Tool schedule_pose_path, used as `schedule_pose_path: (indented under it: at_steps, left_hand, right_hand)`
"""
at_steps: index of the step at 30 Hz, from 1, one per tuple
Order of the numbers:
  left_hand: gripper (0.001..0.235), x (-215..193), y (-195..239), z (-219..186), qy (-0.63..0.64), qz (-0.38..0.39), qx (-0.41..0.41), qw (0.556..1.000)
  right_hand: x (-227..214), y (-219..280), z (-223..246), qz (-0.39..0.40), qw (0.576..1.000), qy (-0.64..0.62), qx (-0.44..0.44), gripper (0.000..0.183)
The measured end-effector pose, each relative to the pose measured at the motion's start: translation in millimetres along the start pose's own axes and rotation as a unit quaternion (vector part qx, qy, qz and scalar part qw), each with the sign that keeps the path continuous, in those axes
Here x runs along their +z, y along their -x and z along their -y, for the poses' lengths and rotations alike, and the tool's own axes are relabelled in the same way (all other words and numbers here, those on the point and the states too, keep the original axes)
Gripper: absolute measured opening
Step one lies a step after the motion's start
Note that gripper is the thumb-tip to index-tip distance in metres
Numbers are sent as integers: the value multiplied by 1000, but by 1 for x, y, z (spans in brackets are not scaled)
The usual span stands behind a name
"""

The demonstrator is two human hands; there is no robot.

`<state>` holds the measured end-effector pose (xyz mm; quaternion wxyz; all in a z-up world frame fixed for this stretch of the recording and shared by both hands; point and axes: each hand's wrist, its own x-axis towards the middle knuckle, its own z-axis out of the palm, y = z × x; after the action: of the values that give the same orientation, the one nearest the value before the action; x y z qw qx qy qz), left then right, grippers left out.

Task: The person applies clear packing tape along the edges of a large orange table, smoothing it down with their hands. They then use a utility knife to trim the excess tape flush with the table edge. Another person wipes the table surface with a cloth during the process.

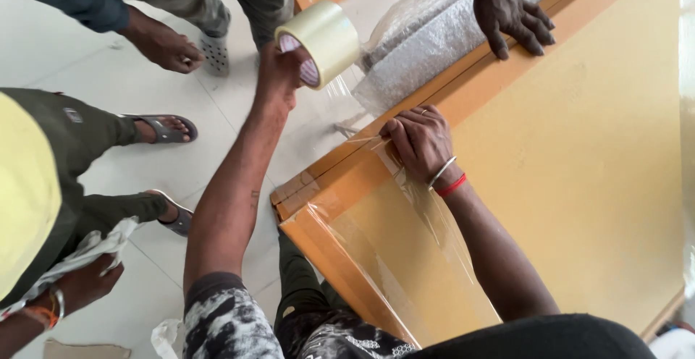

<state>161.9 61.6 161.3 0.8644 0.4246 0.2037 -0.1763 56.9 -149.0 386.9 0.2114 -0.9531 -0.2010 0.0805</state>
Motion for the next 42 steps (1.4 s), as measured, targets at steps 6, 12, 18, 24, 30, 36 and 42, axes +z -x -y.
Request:
schedule_pose_path:
  at_steps: [6, 12, 18, 24, 30, 36, 42]
  left_hand:
    - [34, 75, 74, -17, -368, 35, 271, 889]
    - [54, 132, 196, -23, -358, 217, 245, 874]
    - [128, 142, 243, -10, -743, 324, 338, 478]
    - [136, 188, 321, 62, -748, 479, 262, 378]
    - [48, 209, 324, 91, -547, 382, 191, 720]
    - [23, 254, 297, 129, -547, 445, 185, 684]
    - [23, 250, 289, 134, -509, 457, 140, 716]
  right_hand:
    - [23, 29, -64, -190, 917, -351, -21, 24]
    - [1, 86, -44, -162, 837, -521, 32, 58]
    - [-71, 195, -38, 120, 893, -397, 177, 38]
    - [-70, 275, -59, 268, 884, -154, 350, 36]
    - [-48, 276, -85, 233, 888, -108, 382, 44]
    - [-37, 309, -101, 236, 890, -39, 387, 43]
    - [-69, 293, -58, 228, 874, -84, 420, 31]
